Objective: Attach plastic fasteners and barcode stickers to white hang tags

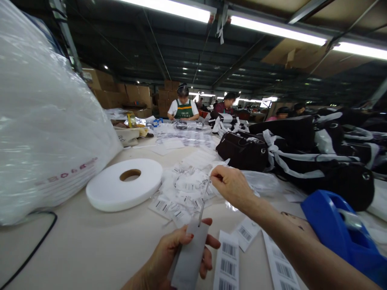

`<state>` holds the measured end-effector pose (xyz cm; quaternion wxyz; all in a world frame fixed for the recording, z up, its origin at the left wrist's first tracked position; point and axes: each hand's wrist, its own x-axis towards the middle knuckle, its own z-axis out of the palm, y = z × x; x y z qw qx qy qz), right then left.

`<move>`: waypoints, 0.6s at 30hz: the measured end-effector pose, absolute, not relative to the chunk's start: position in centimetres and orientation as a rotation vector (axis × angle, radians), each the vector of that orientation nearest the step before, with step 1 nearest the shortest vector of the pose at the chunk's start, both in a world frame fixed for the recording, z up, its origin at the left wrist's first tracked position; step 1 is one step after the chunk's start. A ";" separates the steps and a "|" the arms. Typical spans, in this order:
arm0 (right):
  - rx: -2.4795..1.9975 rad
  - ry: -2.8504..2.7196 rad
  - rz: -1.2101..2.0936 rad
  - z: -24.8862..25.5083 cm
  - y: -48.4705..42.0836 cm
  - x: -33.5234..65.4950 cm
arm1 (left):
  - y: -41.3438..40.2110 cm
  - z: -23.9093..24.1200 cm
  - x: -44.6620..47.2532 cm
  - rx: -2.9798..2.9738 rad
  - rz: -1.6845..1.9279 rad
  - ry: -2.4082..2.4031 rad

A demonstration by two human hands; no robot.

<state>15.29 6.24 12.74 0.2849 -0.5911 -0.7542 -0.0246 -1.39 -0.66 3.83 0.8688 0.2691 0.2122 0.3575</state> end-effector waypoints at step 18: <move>-1.824 -2.306 0.061 4.0 6.1 15.3 | -5.1 3.5 -1.9 0.110 0.580 0.762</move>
